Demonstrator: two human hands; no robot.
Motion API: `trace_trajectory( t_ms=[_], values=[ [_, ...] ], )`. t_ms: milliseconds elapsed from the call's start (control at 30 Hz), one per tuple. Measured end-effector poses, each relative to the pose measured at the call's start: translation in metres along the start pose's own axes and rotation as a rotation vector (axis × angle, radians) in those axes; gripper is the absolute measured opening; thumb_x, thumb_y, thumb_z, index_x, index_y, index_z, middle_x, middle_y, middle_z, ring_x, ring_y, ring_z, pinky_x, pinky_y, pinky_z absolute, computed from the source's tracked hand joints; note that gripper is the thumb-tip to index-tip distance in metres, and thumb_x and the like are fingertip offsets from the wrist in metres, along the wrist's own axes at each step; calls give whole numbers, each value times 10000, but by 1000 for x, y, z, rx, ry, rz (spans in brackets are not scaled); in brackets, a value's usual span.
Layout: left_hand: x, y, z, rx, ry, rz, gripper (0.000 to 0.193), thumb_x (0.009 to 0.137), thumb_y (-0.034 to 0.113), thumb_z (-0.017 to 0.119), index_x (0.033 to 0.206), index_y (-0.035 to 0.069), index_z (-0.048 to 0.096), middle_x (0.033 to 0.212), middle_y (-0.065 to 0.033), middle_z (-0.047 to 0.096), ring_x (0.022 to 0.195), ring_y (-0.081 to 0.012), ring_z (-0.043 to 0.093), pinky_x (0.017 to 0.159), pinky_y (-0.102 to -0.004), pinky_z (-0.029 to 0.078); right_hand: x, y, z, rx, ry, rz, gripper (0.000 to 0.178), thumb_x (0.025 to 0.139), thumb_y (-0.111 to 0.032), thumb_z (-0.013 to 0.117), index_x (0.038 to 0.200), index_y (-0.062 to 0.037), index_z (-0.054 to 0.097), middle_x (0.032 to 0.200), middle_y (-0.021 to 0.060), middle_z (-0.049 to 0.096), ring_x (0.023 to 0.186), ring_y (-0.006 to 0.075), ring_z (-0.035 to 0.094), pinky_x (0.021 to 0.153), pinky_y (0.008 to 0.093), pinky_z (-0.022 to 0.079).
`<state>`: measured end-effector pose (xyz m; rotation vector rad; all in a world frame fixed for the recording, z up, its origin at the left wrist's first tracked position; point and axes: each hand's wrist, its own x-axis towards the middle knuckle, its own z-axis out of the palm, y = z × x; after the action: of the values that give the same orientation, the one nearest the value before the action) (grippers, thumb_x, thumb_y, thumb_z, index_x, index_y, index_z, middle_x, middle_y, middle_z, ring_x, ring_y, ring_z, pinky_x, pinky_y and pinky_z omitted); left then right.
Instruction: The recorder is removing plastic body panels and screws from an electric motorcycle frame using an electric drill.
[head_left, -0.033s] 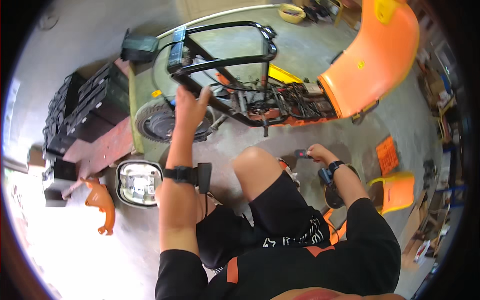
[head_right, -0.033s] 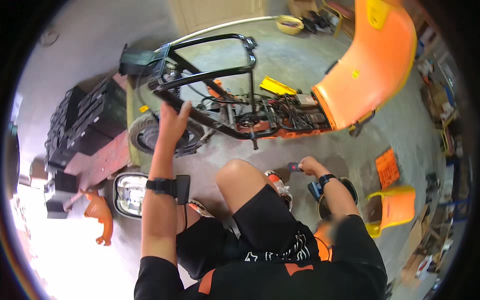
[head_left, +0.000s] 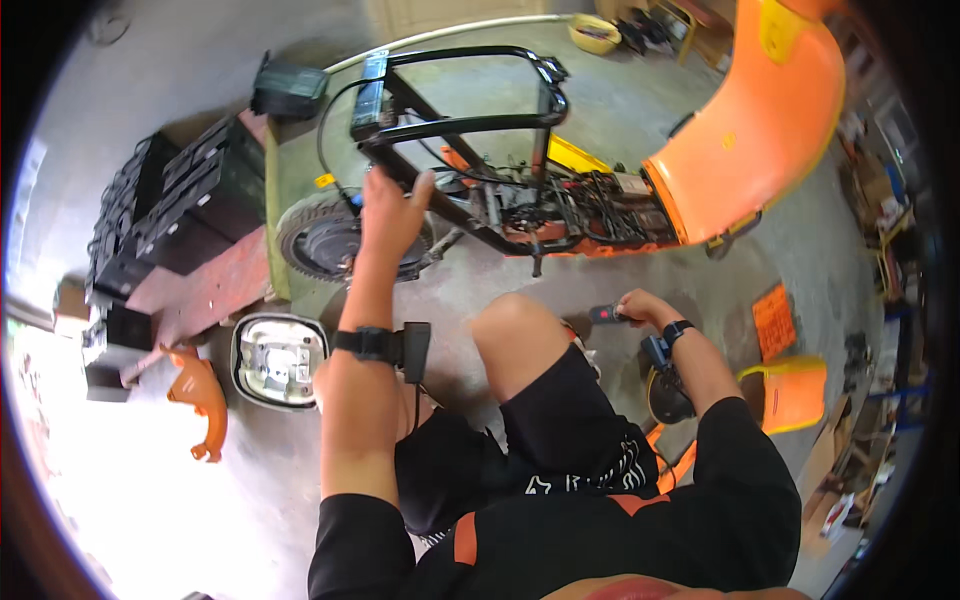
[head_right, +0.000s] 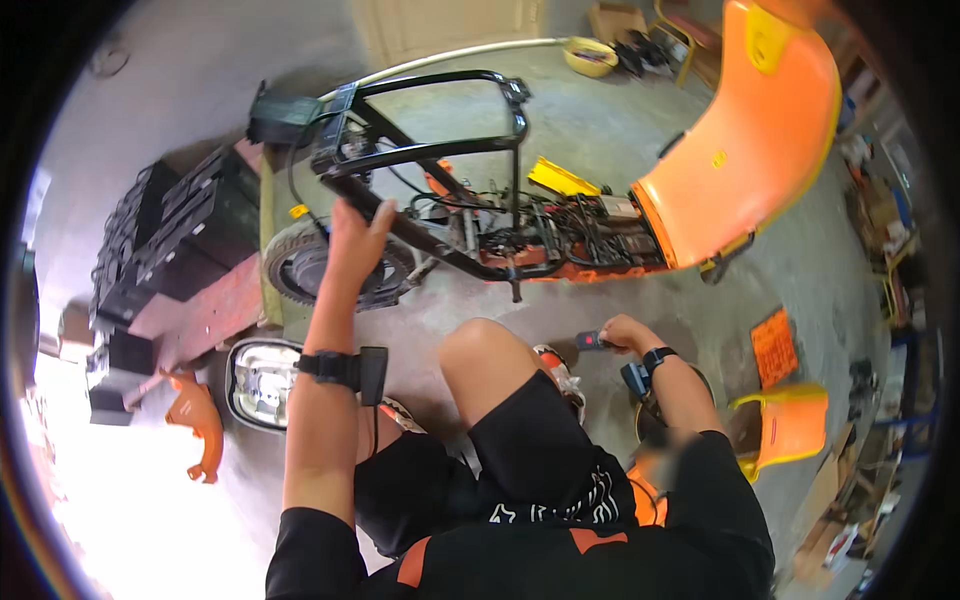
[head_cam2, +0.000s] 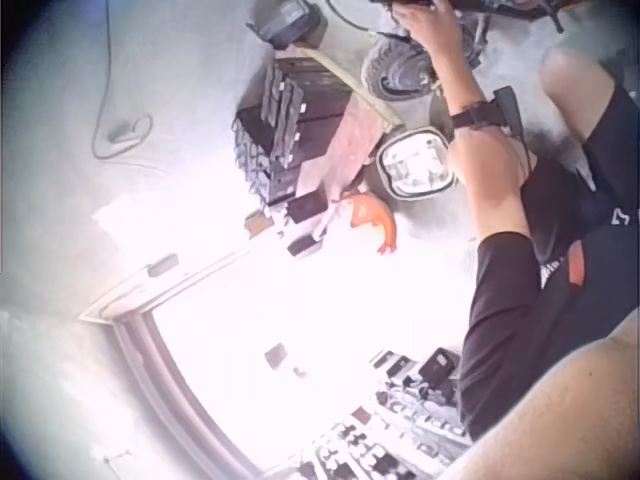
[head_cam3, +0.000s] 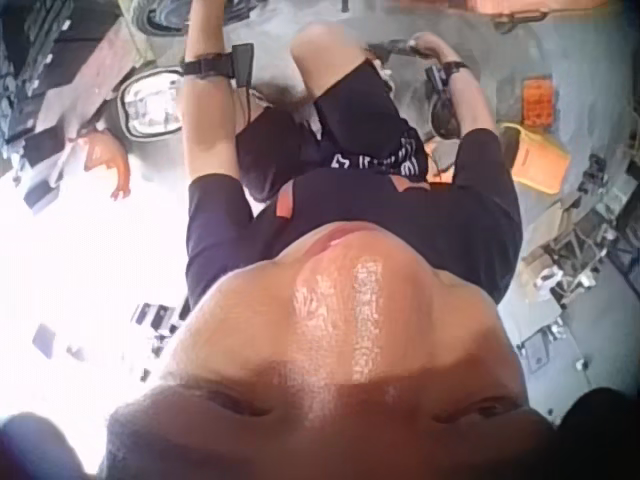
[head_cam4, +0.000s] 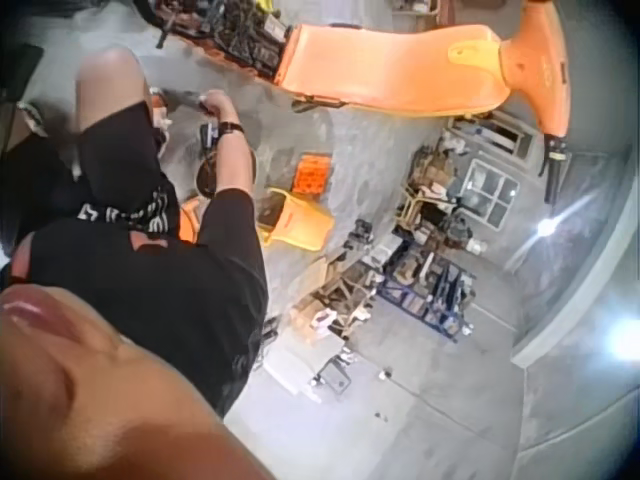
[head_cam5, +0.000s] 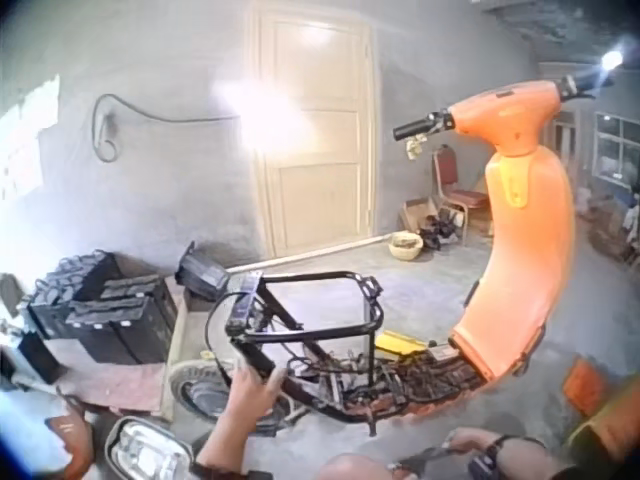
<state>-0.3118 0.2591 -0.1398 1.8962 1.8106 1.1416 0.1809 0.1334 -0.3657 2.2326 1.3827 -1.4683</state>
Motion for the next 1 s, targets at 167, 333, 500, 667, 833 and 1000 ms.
trace_trajectory(
  t_ms=[167, 333, 500, 667, 833, 1000],
  values=[
    [-25, 25, -3, 143, 269, -106, 810, 797, 381, 688, 1322, -104, 307, 1327, -292, 360, 1194, -458, 398, 959, -538, 381, -84, -97, -50, -134, -175, -62, 201, 919, -236, 591, 1003, -74, 673, 765, 49, 651, 605, 143, 641, 577, 305, 534],
    [-39, 56, -23, -52, 613, 417, 626, 794, 175, 679, 1281, -83, 381, 1269, -270, 443, 1194, -436, 413, 1018, -493, 346, -191, -192, -72, -292, -61, -326, 195, 900, -176, 614, 1024, -31, 658, 821, 41, 641, 632, 129, 634, 598, 303, 526],
    [-79, 96, -36, -344, 22, 841, 558, 722, 245, 754, 1184, 27, 530, 1251, -167, 514, 1144, -346, 505, 983, -439, 395, -307, -271, -85, -260, -43, -542, 154, 888, -115, 608, 985, 1, 631, 821, 35, 619, 673, 122, 601, 644, 288, 488],
    [-115, 119, -34, -319, -186, 715, 726, 709, 298, 754, 1299, 24, 430, 1247, -163, 529, 1139, -343, 529, 936, -416, 434, -369, -334, -69, -315, -41, -686, 150, 891, -125, 606, 973, -2, 630, 791, 33, 617, 689, 118, 579, 631, 303, 470],
    [-115, 100, -49, -252, -191, 513, 630, 716, 256, 734, 1225, 21, 446, 1099, -191, 597, 980, -344, 606, 814, -423, 492, -369, -367, -43, -593, 60, -893, 179, 882, -149, 625, 990, -7, 627, 850, 99, 652, 773, 183, 601, 720, 317, 469],
    [-118, 75, -76, -362, -202, 10, 576, 658, 378, 788, 1007, 3, 523, 766, -193, 649, 733, -380, 644, 675, -446, 509, -339, -363, -34, 309, 470, -1307, 221, 959, -212, 555, 1009, 0, 596, 920, 79, 679, 899, 170, 622, 882, 307, 455]
  ],
)
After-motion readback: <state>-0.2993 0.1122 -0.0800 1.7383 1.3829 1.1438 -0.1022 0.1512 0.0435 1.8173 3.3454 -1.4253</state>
